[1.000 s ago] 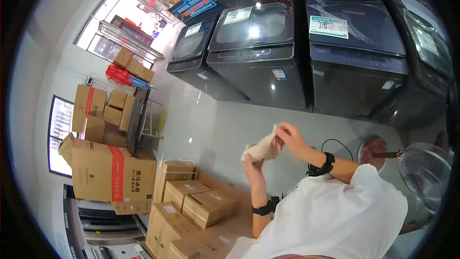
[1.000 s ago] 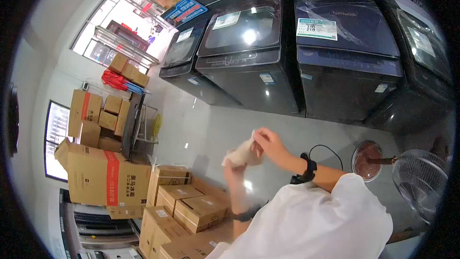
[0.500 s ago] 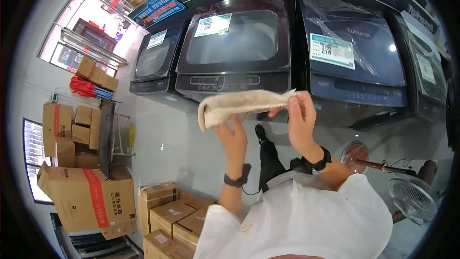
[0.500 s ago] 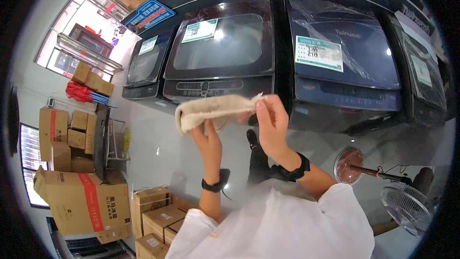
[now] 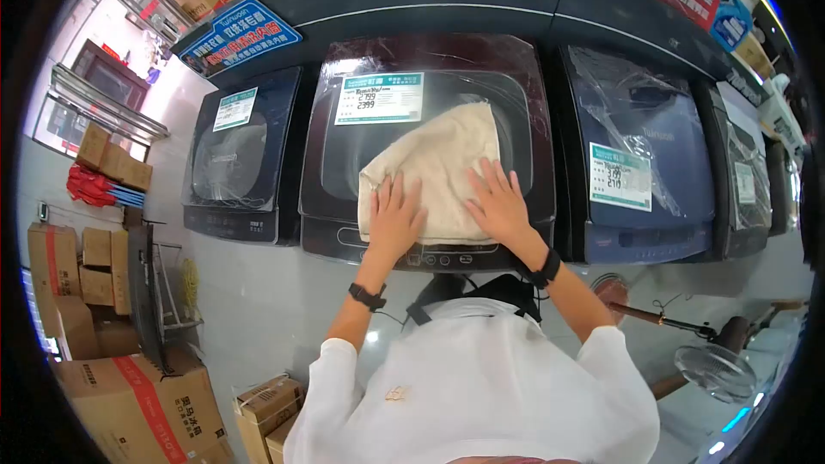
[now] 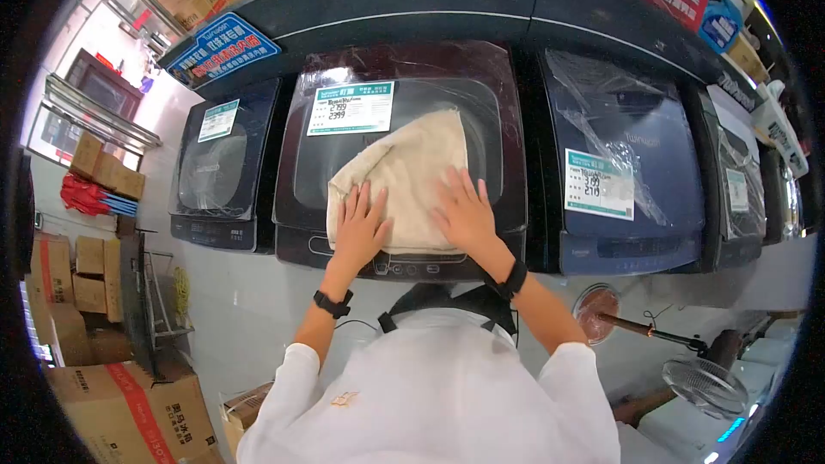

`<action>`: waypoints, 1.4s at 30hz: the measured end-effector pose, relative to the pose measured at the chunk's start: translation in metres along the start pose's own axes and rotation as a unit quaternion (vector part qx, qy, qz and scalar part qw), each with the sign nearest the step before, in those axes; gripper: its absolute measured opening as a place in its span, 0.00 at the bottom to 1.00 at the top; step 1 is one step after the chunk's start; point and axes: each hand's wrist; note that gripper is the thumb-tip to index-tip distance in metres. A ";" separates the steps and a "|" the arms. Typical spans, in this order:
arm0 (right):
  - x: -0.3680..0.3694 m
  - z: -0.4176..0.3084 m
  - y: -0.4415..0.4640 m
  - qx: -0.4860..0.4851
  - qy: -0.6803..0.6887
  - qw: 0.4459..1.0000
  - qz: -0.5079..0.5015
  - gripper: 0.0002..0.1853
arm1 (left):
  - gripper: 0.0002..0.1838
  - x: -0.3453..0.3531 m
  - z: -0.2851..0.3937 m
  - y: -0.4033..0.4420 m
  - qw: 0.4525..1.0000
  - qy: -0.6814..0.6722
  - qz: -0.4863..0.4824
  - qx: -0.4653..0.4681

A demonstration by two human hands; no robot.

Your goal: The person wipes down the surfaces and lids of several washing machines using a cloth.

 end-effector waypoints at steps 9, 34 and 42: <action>0.012 0.046 0.091 -0.015 -0.069 0.996 -0.058 0.39 | 0.33 0.027 -0.082 0.071 0.996 0.048 0.021 -0.074; 0.004 0.048 0.134 -0.025 -0.026 0.976 -0.214 0.46 | 0.36 0.026 -0.022 0.003 0.988 -0.021 0.119 -0.096; 0.040 -0.001 0.127 -0.011 -0.088 0.980 -0.176 0.50 | 0.34 0.027 -0.016 0.001 0.980 -0.043 0.163 -0.106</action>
Point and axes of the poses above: each hand's wrist, its own y-axis towards the middle knuckle, its own x-axis out of the palm, z = x × y, and after that the axes turned 15 degrees about y, right-handed
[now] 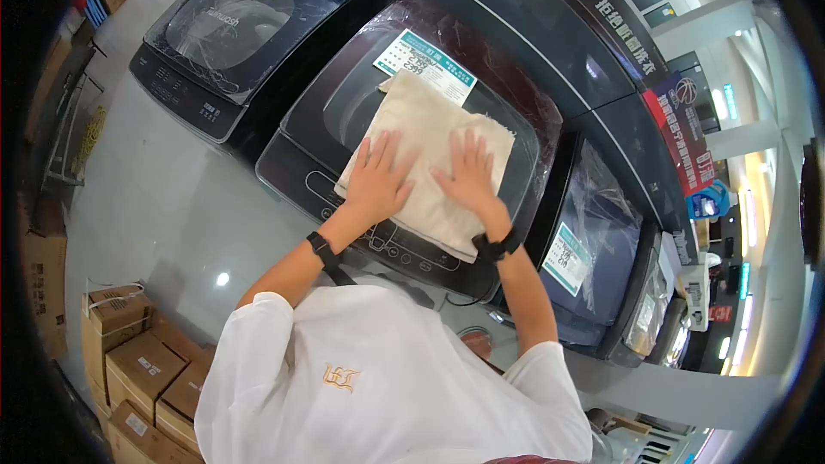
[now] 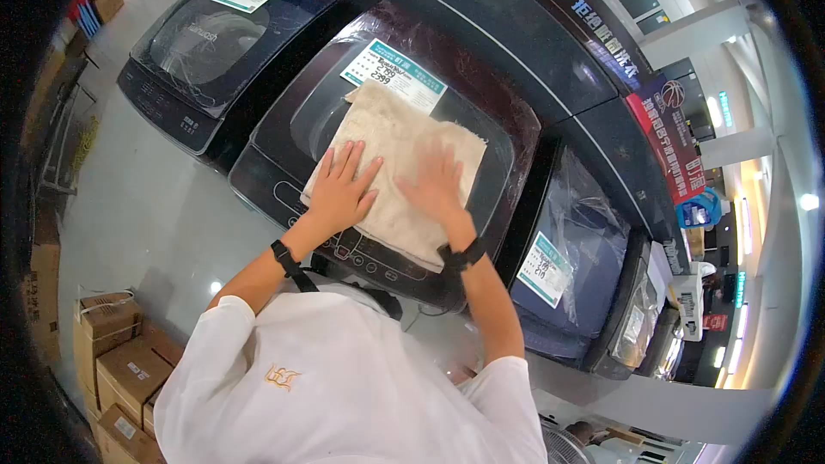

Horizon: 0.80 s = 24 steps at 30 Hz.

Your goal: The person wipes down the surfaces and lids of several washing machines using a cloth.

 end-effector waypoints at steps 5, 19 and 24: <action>0.006 0.000 -0.052 -0.081 0.045 0.996 0.003 0.44 | 0.36 -0.012 0.000 -0.008 0.999 -0.025 -0.026 0.009; -0.005 0.009 0.020 -0.067 -0.019 0.996 0.049 0.49 | 0.39 0.016 0.005 0.029 0.999 0.003 -0.028 -0.020; -0.012 -0.021 -0.032 -0.103 0.031 0.991 -0.076 0.46 | 0.38 -0.010 -0.003 -0.005 0.997 -0.034 -0.061 -0.014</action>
Point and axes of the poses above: each hand's wrist, its own y-axis towards the middle knuckle, its own x-axis out of the palm, z = x × y, and after that the axes turned 15 degrees about y, right-handed
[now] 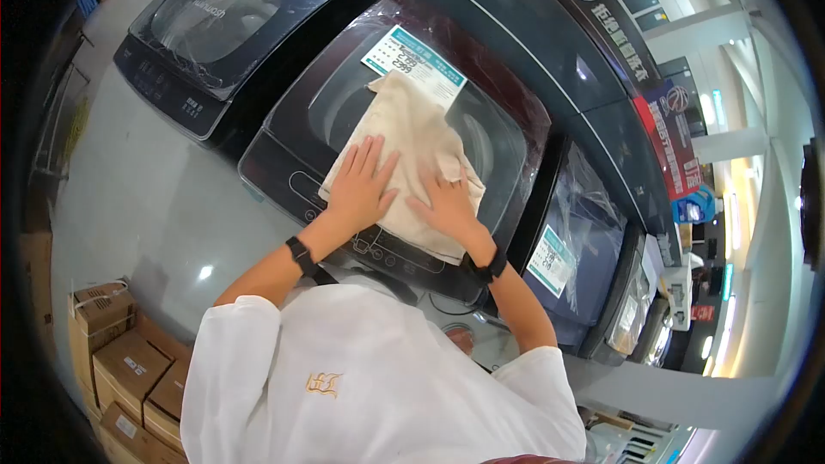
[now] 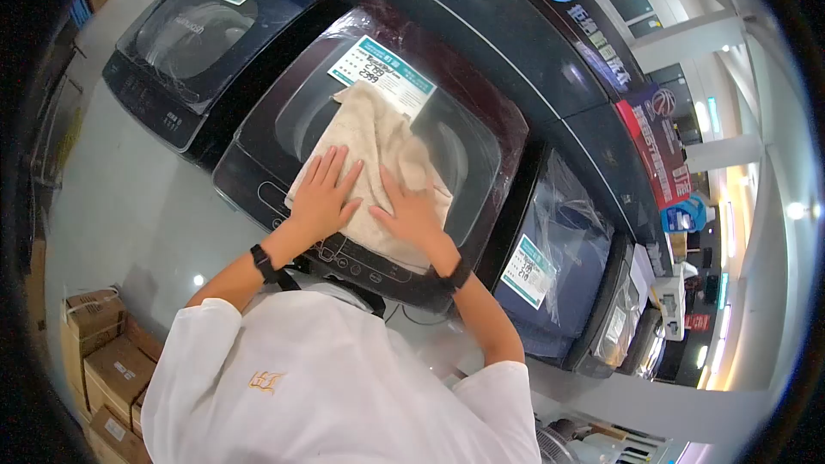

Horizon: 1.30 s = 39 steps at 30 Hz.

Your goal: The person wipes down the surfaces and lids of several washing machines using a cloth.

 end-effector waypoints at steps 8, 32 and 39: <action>-0.009 0.061 0.047 -0.046 -0.026 0.986 0.158 0.41 | 0.37 -0.010 0.004 -0.014 0.997 0.050 0.001 -0.057; 0.029 -0.020 0.130 -0.226 -0.005 0.970 0.083 0.23 | 0.30 -0.009 -0.074 0.023 0.976 0.211 -0.016 -0.054; 0.011 -0.058 0.056 -0.231 0.018 0.973 0.019 0.18 | 0.29 -0.040 -0.049 -0.050 0.992 0.107 -0.009 -0.073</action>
Point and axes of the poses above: each hand's wrist, its own y-axis towards the middle knuckle, its own x-axis out of the palm, z = x × y, and after that the axes turned 15 degrees about y, right-handed
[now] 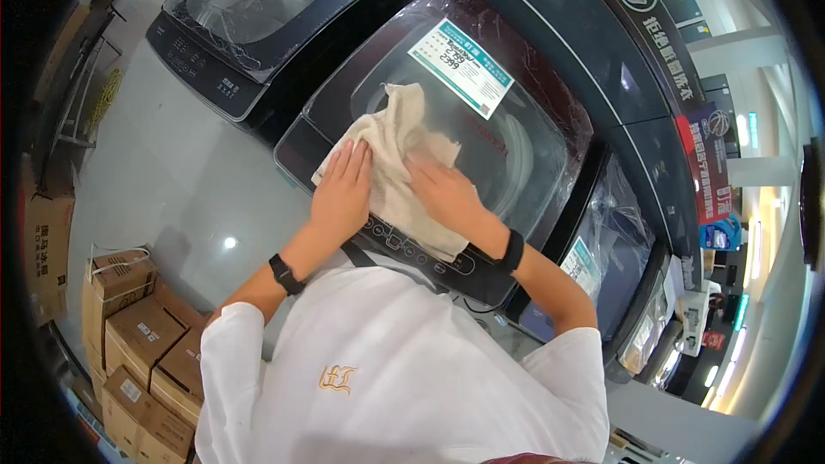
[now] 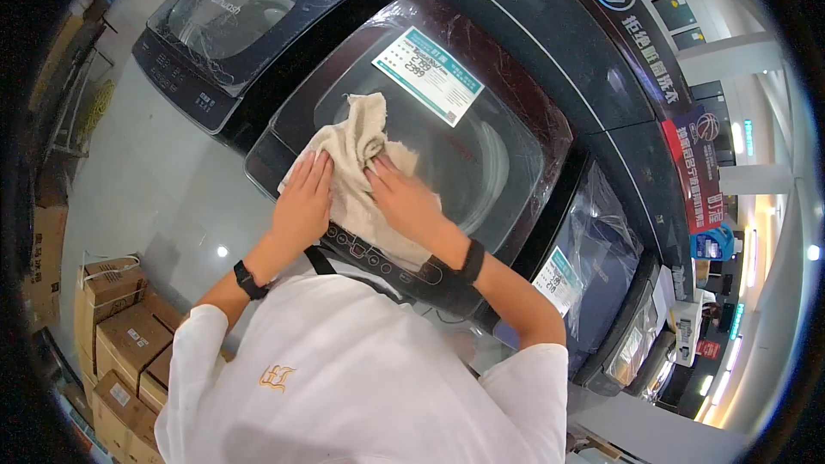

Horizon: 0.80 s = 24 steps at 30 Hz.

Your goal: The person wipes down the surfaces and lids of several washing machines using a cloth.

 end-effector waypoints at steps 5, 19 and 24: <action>-0.015 0.051 0.053 -0.003 -0.058 0.998 0.023 0.18 | 0.31 0.018 -0.012 0.032 1.000 0.011 0.010 -0.012; 0.005 0.027 0.061 0.038 0.023 0.998 -0.052 0.26 | 0.29 0.012 -0.006 0.021 0.994 0.061 0.022 -0.085; -0.001 0.075 0.101 -0.004 -0.041 0.999 0.024 0.25 | 0.30 0.029 -0.026 0.051 0.996 0.061 0.008 -0.065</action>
Point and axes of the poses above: each hand's wrist, its own y-axis towards the middle knuckle, its own x-axis out of the palm, z = x × y, and after that the axes turned 15 degrees about y, right-handed
